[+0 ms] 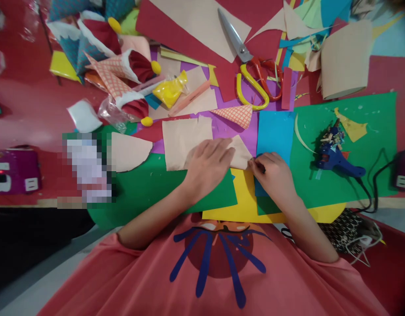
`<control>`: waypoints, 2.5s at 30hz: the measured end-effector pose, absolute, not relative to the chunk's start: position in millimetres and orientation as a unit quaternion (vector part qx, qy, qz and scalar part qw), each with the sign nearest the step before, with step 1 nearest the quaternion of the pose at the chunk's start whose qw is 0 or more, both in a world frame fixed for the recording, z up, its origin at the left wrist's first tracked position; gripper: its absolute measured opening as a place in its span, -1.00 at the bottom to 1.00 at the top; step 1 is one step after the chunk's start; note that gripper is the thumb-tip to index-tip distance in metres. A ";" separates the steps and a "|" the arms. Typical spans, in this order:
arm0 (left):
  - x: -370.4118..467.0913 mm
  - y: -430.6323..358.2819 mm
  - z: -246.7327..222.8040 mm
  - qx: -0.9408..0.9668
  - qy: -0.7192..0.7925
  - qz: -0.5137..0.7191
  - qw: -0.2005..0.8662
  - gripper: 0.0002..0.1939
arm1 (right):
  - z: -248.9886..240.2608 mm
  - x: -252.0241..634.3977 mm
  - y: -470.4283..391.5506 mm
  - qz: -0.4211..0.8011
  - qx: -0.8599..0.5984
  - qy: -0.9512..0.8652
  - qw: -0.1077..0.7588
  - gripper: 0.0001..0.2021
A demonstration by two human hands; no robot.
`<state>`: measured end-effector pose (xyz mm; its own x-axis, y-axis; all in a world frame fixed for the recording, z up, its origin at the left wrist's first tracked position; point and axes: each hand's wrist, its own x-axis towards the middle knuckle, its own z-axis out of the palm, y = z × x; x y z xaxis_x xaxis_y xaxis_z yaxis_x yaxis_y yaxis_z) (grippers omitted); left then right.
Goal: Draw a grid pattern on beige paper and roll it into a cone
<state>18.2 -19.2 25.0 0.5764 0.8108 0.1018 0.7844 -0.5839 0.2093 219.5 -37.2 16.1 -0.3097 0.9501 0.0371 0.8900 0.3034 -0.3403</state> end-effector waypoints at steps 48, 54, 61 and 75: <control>14.4 -37.5 21.6 0.933 0.335 0.129 0.030 -0.83 | 11.2 238.2 -56.5 0.022 -0.433 -0.883 0.181 -0.86; 18.9 -33.3 17.9 0.929 0.358 0.081 0.038 -0.85 | 8.3 237.6 -55.2 -0.014 -0.416 -0.893 0.173 -0.88; 22.8 -25.3 20.0 0.926 0.361 0.091 0.068 -0.86 | 23.2 234.4 -44.4 0.098 -0.422 -0.872 0.229 -0.90; -3.9 43.4 21.0 0.453 0.399 0.370 0.706 -0.76 | 26.5 200.7 24.9 0.654 -0.436 -0.527 0.324 -0.61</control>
